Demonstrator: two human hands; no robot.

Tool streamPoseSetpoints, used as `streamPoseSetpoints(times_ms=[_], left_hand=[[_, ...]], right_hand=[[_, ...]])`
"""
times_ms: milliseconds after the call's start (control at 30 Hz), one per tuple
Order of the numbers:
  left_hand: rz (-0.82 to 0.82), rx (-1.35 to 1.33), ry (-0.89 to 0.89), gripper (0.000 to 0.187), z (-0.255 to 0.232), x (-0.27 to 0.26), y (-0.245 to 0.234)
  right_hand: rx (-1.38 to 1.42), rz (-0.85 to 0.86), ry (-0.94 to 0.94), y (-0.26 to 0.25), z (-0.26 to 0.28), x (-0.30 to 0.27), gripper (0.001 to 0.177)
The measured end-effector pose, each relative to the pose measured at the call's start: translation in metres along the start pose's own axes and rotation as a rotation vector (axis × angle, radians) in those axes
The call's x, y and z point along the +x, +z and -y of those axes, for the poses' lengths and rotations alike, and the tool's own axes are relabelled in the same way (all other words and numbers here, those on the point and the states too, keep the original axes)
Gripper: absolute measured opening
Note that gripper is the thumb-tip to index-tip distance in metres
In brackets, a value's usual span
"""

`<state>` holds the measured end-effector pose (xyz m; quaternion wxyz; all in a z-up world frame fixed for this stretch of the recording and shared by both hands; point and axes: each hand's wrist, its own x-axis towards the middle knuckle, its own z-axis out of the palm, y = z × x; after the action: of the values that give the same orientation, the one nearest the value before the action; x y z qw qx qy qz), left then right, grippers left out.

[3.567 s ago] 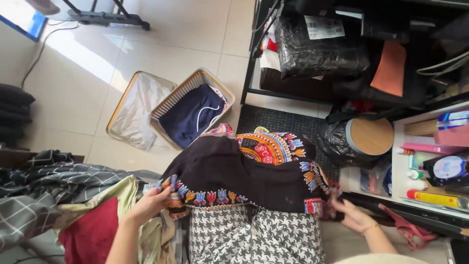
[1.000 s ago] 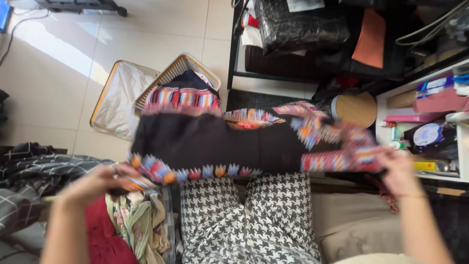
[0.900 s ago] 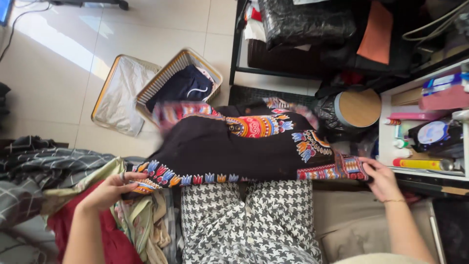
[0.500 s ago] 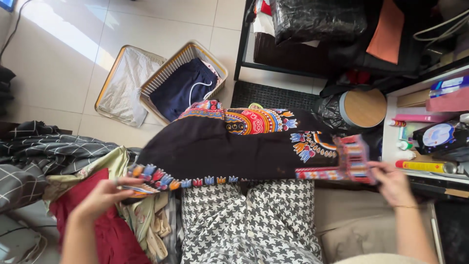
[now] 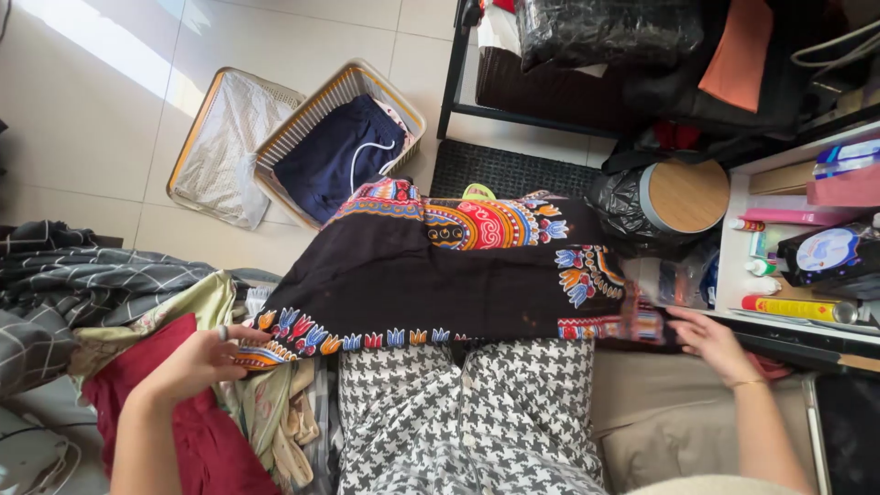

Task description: The person folds a navy blue pair of shorts, a patterned black top, and a red top by hand, placing each folded item into a plastic basket. The person handles each garment individually, smoothing and aligning edges before folding.

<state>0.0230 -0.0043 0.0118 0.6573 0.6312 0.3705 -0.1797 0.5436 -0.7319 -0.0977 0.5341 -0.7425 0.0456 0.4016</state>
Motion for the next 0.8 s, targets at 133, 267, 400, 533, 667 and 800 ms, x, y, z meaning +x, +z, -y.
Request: streamPoseSetpoints(times_ms=[133,267,400,533,667,800], left_hand=[[-0.311,0.626,0.138,0.049,-0.111,0.013,0.071],[-0.623,0.894,0.82,0.067,-0.188,0.046,0.199],[-0.58,0.912,0.807,0.072,-0.136,0.078,0.22],[-0.508,0.502,0.78,0.075,-0.094,0.091,0.205],[-0.336,0.217,0.568,0.065,0.014,0.157,0.165],[-0.435,0.417,0.311,0.051,-0.017,0.188,0.144]], right_hand=[[-0.581,-0.421,-0.505,0.107,0.073,-0.02,0.046],[-0.624,-0.403,-0.962,0.238,0.139,-0.064,0.058],[-0.671,-0.361,-0.962,0.244,0.103,-0.042,0.056],[-0.05,-0.162,-0.638,0.2,0.013,0.012,0.067],[0.341,-0.165,-0.203,0.147,-0.06,0.064,0.073],[-0.314,-0.516,-0.721,0.18,0.061,0.019,0.056]])
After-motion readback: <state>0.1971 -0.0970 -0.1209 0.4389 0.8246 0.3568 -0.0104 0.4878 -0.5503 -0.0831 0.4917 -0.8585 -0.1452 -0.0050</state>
